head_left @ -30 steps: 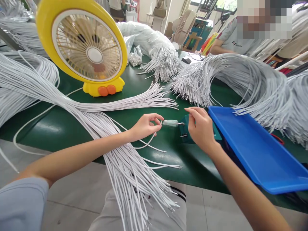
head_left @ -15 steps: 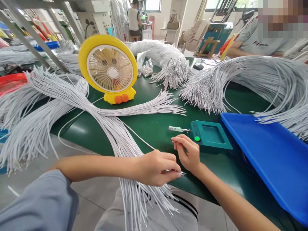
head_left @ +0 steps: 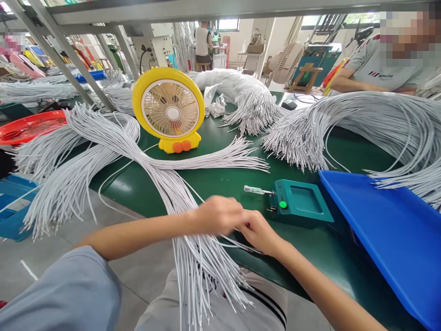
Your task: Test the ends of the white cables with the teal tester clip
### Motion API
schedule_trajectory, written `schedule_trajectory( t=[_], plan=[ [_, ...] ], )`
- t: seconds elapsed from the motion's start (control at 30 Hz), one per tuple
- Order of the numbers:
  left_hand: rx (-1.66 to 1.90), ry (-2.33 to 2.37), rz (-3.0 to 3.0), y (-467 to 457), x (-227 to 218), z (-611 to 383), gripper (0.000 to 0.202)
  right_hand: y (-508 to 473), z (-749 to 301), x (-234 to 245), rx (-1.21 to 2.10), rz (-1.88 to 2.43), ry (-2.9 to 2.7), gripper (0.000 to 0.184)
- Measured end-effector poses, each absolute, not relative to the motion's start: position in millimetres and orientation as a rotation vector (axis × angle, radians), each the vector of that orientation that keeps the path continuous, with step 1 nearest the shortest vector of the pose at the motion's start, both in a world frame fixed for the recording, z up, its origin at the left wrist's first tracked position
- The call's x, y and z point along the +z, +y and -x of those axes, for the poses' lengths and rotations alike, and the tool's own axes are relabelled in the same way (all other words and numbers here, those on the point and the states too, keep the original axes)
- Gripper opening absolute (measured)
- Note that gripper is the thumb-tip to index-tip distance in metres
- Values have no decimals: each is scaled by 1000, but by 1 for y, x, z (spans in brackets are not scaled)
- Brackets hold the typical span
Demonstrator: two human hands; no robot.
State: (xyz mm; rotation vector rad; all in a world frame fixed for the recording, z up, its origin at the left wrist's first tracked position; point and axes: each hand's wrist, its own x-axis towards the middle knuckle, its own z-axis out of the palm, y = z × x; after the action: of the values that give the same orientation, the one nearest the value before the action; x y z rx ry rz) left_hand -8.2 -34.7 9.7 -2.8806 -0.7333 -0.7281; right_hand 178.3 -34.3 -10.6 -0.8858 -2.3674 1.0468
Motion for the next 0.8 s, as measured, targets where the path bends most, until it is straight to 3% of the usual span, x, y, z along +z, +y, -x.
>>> schedule_trajectory(
  t=[0.07,0.13,0.33,0.5,0.8],
  plan=[
    [-471,-1337,2681,-4,11,39,28,-41,-176,-6,1087,888,-2419,30],
    [-304,-1601,2577,26,11,66,28,-48,-173,-2,1114,850,-2500,31],
    [-102,-1645,2569,63,9,87,21,-54,-173,3,1058,775,-2615,33],
    [5,-1650,2551,63,9,73,29,-52,-173,2,1101,780,-2583,34],
    [-135,-1703,2474,65,1,77,23,-52,-171,3,1124,798,-2557,34]
  ],
)
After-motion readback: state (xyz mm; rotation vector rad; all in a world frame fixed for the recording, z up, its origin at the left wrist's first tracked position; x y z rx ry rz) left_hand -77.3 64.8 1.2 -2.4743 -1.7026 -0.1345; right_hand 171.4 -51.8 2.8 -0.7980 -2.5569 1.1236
